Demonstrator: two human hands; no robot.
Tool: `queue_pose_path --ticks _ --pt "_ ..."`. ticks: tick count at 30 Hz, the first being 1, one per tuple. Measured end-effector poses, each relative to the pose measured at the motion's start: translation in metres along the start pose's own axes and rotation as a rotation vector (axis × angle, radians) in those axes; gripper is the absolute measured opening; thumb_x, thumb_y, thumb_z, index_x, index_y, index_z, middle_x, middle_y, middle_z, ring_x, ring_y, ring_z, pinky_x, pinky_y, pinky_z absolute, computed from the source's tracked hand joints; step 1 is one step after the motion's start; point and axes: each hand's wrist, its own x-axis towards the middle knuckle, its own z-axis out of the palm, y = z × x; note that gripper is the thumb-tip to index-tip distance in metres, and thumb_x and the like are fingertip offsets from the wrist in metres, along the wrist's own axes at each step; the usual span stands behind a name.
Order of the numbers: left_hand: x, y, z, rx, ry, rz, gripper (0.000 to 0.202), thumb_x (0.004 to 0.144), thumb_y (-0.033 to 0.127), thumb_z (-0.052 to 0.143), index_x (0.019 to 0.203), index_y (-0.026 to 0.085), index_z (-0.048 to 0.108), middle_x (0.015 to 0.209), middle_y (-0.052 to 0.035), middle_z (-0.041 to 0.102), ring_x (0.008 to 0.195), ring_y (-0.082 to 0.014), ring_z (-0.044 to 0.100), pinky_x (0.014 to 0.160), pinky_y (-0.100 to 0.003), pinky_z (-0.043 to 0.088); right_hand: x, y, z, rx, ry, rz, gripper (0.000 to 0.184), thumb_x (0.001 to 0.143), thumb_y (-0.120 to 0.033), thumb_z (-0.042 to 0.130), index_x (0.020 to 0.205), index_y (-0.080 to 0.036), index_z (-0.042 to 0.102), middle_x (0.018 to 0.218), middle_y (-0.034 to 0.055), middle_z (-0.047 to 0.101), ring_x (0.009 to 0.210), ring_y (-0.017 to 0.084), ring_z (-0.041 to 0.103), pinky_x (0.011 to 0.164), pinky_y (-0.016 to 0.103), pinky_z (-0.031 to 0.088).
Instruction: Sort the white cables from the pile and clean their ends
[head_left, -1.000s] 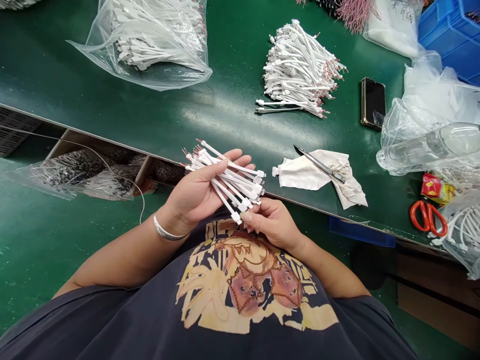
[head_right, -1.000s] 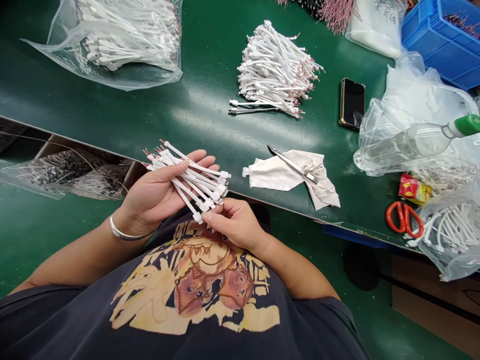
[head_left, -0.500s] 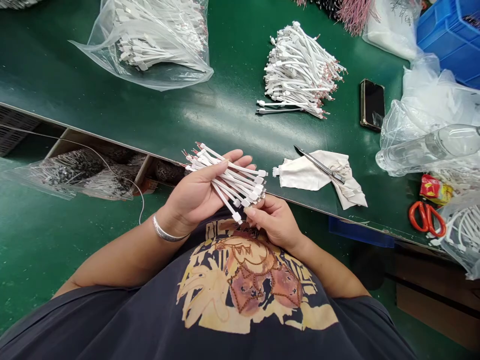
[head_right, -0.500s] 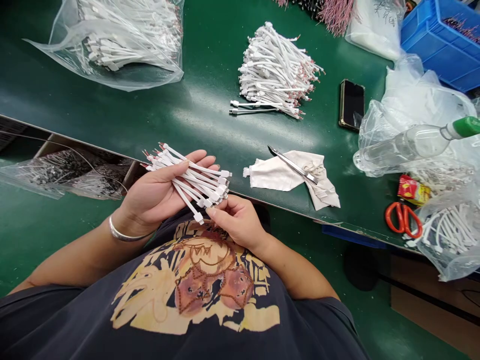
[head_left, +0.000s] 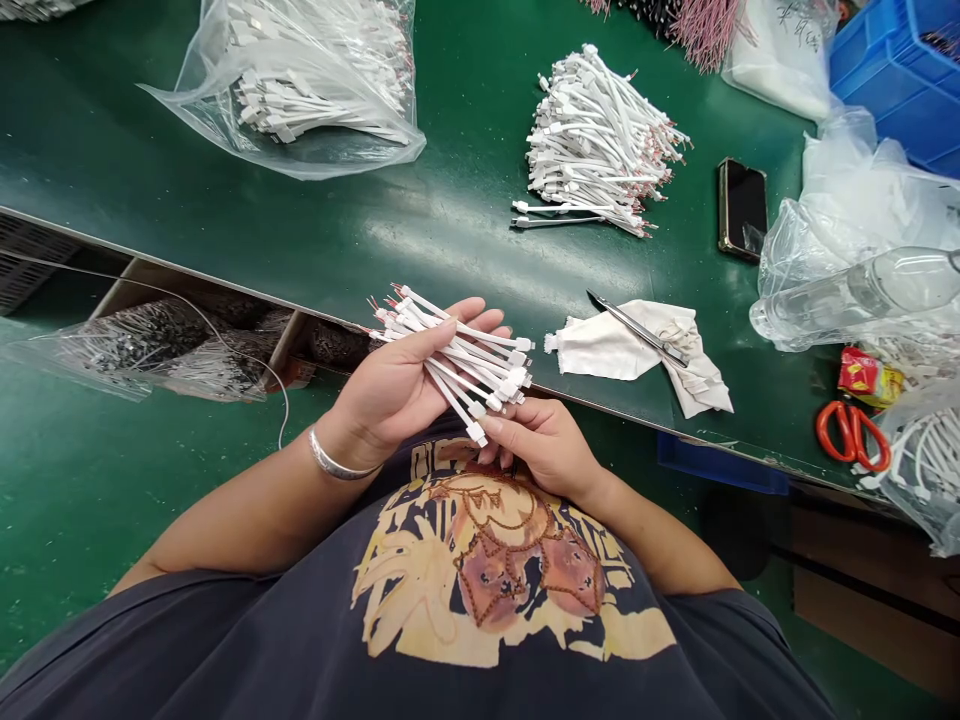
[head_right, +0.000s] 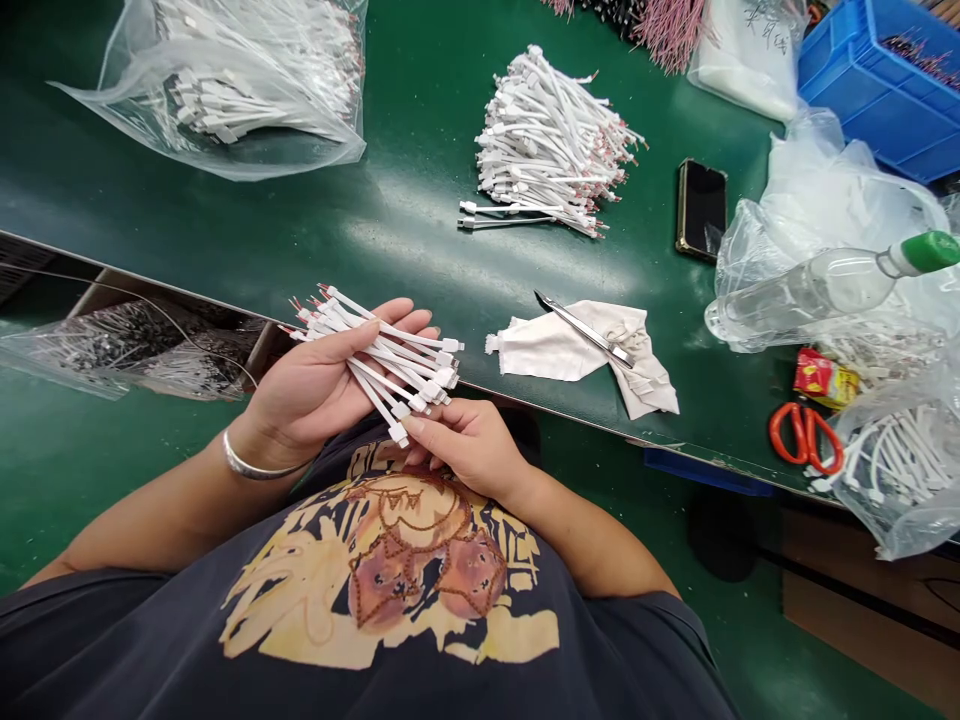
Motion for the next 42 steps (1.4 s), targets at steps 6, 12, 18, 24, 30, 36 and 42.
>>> queue_pose_path --ticks 6,12,18,24,30,36,42 --pt "0.0 0.0 -0.001 -0.008 -0.002 -0.001 0.029 0.088 0.017 0.046 0.114 0.015 0.06 0.112 -0.0082 0.067 0.107 -0.0199 0.062 0.102 -0.04 0.043 -0.002 0.001 -0.001 0.012 0.023 -0.009 0.024 0.077 -0.037 0.066 0.072 -0.014 0.07 0.058 0.0013 0.067 0.046 0.006 0.055 0.046 0.016 0.042" --pt "0.0 0.001 -0.001 -0.02 -0.011 -0.011 0.03 0.089 0.015 0.045 0.115 0.015 0.059 0.112 -0.008 0.067 0.107 -0.0197 0.062 0.102 -0.04 0.044 -0.002 0.002 -0.001 0.018 0.018 -0.011 0.024 0.078 -0.037 0.066 0.07 -0.014 0.069 0.057 0.0011 0.067 0.046 0.006 0.055 0.046 0.016 0.041" --pt "-0.001 0.003 0.0 -0.039 -0.017 -0.011 0.032 0.089 0.014 0.044 0.118 0.016 0.057 0.113 -0.0083 0.066 0.106 -0.0196 0.062 0.103 -0.041 0.043 0.0 0.003 -0.003 0.071 -0.002 -0.004 0.025 0.079 -0.037 0.065 0.072 -0.013 0.069 0.057 0.0017 0.067 0.047 0.006 0.056 0.045 0.015 0.041" --pt "-0.001 0.007 0.001 -0.031 -0.028 0.026 0.031 0.089 0.014 0.044 0.117 0.017 0.057 0.112 -0.0067 0.066 0.108 -0.0194 0.061 0.103 -0.04 0.042 -0.001 0.002 -0.002 0.164 -0.148 0.076 0.026 0.075 -0.037 0.068 0.086 -0.014 0.07 0.082 0.0076 0.072 0.065 0.012 0.067 0.046 0.016 0.043" --pt "0.0 0.003 -0.001 0.007 -0.002 0.017 0.031 0.089 0.016 0.044 0.117 0.018 0.057 0.114 -0.0071 0.065 0.112 -0.0209 0.059 0.103 -0.042 0.042 -0.002 0.0 -0.001 0.156 -0.128 0.086 0.021 0.076 -0.034 0.067 0.083 -0.014 0.071 0.08 0.007 0.072 0.062 0.011 0.066 0.046 0.016 0.043" --pt "0.007 0.032 0.009 0.16 -0.084 0.171 0.026 0.089 0.014 0.044 0.105 0.016 0.064 0.106 -0.0075 0.068 0.111 -0.0239 0.059 0.099 -0.046 0.044 0.001 0.005 -0.003 0.153 -0.139 0.118 0.025 0.075 -0.035 0.069 0.089 -0.014 0.071 0.081 0.007 0.072 0.062 0.01 0.065 0.047 0.015 0.043" --pt "0.017 0.053 0.025 0.978 -0.467 0.562 0.031 0.076 0.01 0.062 0.106 0.017 0.068 0.118 -0.0099 0.065 0.117 -0.0254 0.055 0.109 -0.043 0.032 0.01 0.023 -0.011 0.31 -0.26 0.115 0.049 0.071 -0.052 0.068 0.102 -0.013 0.068 0.093 0.0117 0.071 0.073 0.014 0.067 0.052 0.018 0.047"
